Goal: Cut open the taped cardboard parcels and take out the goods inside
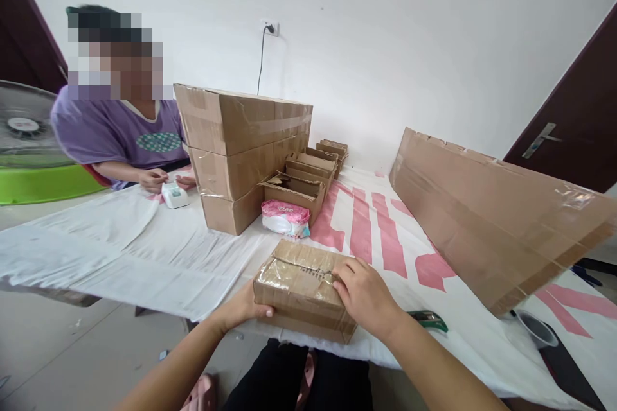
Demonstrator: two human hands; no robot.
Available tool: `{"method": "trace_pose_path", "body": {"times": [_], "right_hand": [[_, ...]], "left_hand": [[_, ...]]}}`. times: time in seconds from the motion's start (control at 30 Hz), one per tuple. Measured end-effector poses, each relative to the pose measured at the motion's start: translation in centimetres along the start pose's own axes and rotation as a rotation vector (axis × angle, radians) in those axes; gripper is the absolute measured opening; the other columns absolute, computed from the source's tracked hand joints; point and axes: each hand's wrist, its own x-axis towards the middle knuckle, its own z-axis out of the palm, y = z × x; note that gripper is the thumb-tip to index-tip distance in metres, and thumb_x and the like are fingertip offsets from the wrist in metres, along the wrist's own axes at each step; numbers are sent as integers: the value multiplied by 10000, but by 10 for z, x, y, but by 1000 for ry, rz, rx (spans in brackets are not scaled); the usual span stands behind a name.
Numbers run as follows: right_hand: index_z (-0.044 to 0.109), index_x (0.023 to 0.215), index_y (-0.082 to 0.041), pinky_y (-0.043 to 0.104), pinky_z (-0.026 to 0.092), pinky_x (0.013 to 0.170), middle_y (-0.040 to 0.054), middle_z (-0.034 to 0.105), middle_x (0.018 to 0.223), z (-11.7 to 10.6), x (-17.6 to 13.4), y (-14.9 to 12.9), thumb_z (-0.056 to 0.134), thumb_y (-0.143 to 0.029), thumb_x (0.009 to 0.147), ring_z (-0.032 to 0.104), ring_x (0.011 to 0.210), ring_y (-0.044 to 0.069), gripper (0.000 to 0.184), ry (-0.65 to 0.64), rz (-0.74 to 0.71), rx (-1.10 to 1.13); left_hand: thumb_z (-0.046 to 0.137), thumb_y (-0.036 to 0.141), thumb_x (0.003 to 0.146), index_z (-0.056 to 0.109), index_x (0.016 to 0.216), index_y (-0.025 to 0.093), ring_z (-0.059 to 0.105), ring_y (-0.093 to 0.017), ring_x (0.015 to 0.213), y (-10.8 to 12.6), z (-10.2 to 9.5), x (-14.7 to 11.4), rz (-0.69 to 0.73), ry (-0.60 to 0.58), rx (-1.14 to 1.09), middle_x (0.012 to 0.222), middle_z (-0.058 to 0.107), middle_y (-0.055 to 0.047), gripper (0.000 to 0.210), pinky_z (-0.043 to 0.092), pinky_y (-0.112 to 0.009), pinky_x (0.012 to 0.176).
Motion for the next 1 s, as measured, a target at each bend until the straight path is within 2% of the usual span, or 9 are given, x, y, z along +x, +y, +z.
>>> {"method": "trace_pose_path", "body": {"times": [0.17, 0.33, 0.4, 0.47, 0.57, 0.63, 0.77, 1.0], "right_hand": [[642, 1015, -194, 372, 541, 827, 49, 694, 989, 7, 15, 3, 496, -75, 886, 624, 924, 212, 228, -15, -97, -84], [673, 922, -188, 371, 525, 786, 65, 704, 919, 3, 26, 0, 522, -97, 882, 634, 878, 228, 181, -83, -104, -202], [669, 928, -194, 362, 510, 806, 60, 700, 925, -1, 28, 0, 491, -100, 896, 634, 891, 217, 204, -103, -55, -139], [658, 974, -201, 342, 497, 821, 50, 688, 953, -4, 33, 2, 493, -105, 889, 633, 897, 196, 208, -121, 53, -8], [637, 1042, -199, 298, 496, 774, 44, 656, 978, -3, 42, 8, 610, -128, 812, 630, 838, 164, 243, -180, 244, 178], [639, 1023, -195, 278, 495, 731, 34, 639, 945, 1, 48, 11, 670, -132, 755, 618, 787, 148, 278, -217, 302, 226], [637, 942, -192, 265, 487, 724, 23, 624, 905, 9, 52, 12, 647, -91, 738, 601, 792, 139, 228, -220, 317, 247], [624, 821, -199, 265, 481, 710, 4, 625, 852, 13, 47, 9, 587, -50, 742, 596, 742, 125, 173, -193, 294, 269]], "left_hand": [[797, 663, 520, 143, 1518, 198, 227, -396, 1431, -3, 0, 0, -7, -4, -22, 1548, 283, -176, 1280, 163, -541, 1185], [801, 655, 524, 97, 1524, 204, 207, -380, 1444, -5, -1, 0, 2, -17, -32, 1533, 310, -193, 1303, 162, -560, 1179], [803, 645, 532, 97, 1524, 208, 212, -377, 1443, -5, -1, 0, 7, -22, -30, 1545, 286, -189, 1293, 160, -557, 1180], [799, 644, 541, 102, 1523, 210, 216, -377, 1442, -6, -1, -1, 9, -28, -29, 1556, 264, -183, 1280, 157, -553, 1182], [803, 638, 542, 94, 1523, 214, 217, -380, 1440, -8, -2, -1, 6, -29, -27, 1558, 261, -178, 1283, 160, -556, 1181], [811, 630, 535, 92, 1524, 217, 241, -385, 1430, -11, -2, -1, -5, -22, -23, 1552, 275, -178, 1290, 170, -558, 1178], [820, 627, 517, 97, 1524, 211, 299, -397, 1402, -13, -2, -1, -27, -22, -13, 1535, 306, -184, 1308, 185, -558, 1174], [820, 625, 518, 85, 1523, 200, 269, -395, 1414, -11, -2, 0, -26, -22, -31, 1534, 302, -192, 1316, 175, -550, 1176]]}}
